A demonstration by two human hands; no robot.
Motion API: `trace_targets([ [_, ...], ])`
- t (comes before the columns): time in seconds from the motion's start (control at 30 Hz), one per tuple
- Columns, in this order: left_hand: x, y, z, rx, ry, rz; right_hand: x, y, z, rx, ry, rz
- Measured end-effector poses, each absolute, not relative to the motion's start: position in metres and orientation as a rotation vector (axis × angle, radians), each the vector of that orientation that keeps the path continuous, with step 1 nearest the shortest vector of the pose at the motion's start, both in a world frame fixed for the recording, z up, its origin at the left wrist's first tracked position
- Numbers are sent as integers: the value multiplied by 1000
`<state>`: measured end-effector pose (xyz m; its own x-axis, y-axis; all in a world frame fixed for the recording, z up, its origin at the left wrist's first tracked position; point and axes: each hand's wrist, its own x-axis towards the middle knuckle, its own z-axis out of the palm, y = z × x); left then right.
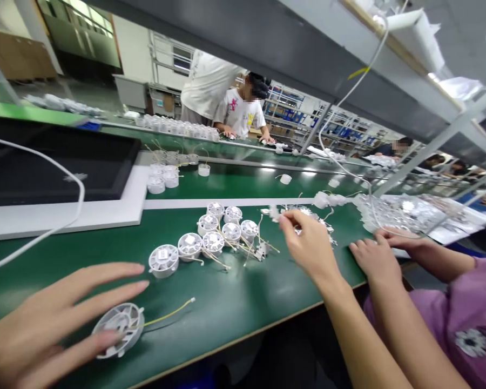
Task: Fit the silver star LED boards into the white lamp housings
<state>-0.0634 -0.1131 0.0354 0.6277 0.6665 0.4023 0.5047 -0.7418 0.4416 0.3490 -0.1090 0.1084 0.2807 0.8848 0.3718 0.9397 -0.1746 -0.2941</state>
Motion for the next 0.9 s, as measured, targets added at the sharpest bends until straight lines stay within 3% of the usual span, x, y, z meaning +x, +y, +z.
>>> trace_targets([
  [0.17,-37,-109,62,1604,844,770,244,-125,134,-1336,-1789,776],
  [0.33,-23,-105,80,1108,552,673,199,-124,127,-1180,-1640,1342],
  [0.57,-32,-101,75,1145,736,746,200,-120,115,-1289,-1804,1203],
  [0.9,-34,-103,86,811,655,628,200,-127,112,-1340,-1941,1018],
])
